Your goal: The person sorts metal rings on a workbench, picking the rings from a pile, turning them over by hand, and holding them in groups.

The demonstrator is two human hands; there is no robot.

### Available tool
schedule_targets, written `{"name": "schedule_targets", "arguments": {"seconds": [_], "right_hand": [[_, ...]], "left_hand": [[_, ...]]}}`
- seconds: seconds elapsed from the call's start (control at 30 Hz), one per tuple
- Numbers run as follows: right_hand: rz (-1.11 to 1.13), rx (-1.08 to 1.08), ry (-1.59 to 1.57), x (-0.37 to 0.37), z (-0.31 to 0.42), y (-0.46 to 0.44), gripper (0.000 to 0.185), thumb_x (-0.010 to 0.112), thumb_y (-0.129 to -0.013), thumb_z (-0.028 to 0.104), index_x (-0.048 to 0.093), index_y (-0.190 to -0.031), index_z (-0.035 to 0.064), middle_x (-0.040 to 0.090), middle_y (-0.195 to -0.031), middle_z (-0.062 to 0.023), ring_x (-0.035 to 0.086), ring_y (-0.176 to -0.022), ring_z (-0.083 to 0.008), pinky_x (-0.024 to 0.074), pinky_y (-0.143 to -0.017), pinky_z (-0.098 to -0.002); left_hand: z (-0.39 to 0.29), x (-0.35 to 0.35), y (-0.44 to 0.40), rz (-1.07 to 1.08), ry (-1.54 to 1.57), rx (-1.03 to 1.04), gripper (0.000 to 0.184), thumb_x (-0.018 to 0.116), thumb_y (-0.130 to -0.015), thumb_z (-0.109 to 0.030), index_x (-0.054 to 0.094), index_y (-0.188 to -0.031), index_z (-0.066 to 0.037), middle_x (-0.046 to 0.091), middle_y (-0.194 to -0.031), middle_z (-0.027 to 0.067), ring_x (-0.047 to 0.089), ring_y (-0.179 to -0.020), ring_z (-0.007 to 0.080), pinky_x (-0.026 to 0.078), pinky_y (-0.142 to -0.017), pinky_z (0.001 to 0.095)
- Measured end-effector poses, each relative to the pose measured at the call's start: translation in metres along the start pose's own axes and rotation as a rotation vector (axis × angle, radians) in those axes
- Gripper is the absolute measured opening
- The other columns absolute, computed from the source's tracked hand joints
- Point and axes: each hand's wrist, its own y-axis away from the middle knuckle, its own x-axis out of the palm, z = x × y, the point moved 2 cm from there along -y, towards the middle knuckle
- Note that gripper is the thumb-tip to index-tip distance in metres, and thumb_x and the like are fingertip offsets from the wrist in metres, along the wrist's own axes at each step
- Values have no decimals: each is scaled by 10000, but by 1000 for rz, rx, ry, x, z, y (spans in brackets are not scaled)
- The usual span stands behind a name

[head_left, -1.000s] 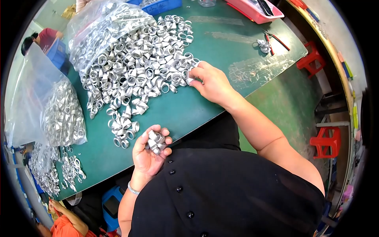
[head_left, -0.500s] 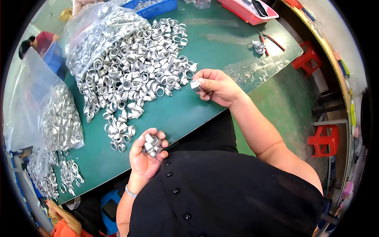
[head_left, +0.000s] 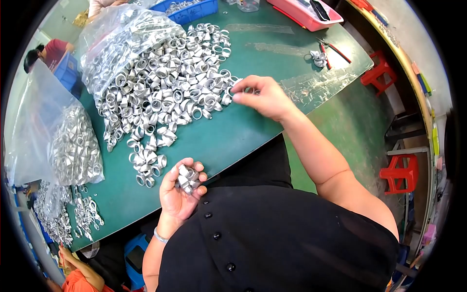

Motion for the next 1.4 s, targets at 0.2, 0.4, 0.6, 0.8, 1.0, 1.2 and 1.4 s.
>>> {"name": "schedule_targets", "arguments": {"seconds": [0.2, 0.4, 0.6, 0.8, 1.0, 1.2, 1.4], "right_hand": [[-85, -394, 791, 23, 11, -6, 194, 662, -724, 93, 650, -914, 131, 522, -891, -77, 553, -800, -263, 451, -684, -340], [2, -177, 246, 9, -4, -15, 110, 661, -759, 101, 657, -865, 71, 575, -769, -34, 549, -683, -155, 423, -582, -277], [157, 307, -710, 1, -3, 0, 116, 634, -817, 129, 623, -872, 28, 596, -740, -13, 485, -568, -69, 358, -477, -200], [190, 326, -1026, 3, -12, 7, 130, 555, -859, 109, 583, -908, -8, 599, -869, -107, 515, -622, -140, 376, -480, -236], [178, 323, -1110, 4, -14, 11, 157, 524, -874, 117, 563, -938, -20, 593, -903, -127, 516, -636, -165, 381, -484, -246], [147, 307, -1164, 2, -18, 15, 163, 490, -863, 116, 555, -940, -13, 596, -909, -134, 525, -650, -179, 401, -492, -260], [24, 295, -1237, -1, -25, 21, 205, 486, -864, 195, 577, -928, 23, 629, -892, -144, 586, -717, -229, 459, -549, -317]], "left_hand": [[-1, -1, 0, 13, 7, -3, 301, 484, -880, -314, 529, -1055, -73, 531, -1000, 112, 512, -834, 241, 458, -574, 303], [-2, -1, 1, 29, 15, -5, 302, 495, -874, -312, 532, -1053, -72, 539, -1001, 111, 524, -843, 239, 464, -588, 305], [-1, -1, -1, 44, 8, -5, 306, 505, -867, -308, 535, -1053, -67, 546, -1005, 114, 539, -847, 241, 474, -601, 309], [0, 0, 0, 32, 8, 0, 302, 503, -867, -303, 535, -1051, -65, 547, -998, 113, 541, -838, 237, 474, -599, 306], [0, 1, 0, -5, -8, 1, 296, 506, -864, -303, 539, -1036, -64, 548, -983, 111, 541, -824, 230, 471, -587, 303], [-1, 6, -5, -52, 7, -25, 297, 516, -854, -292, 550, -1021, -49, 553, -962, 122, 543, -800, 244, 468, -573, 303], [0, 17, -35, 19, 4, -162, 307, 468, -884, -296, 549, -1102, -97, 560, -1037, 148, 533, -833, 281, 490, -607, 335]]}}
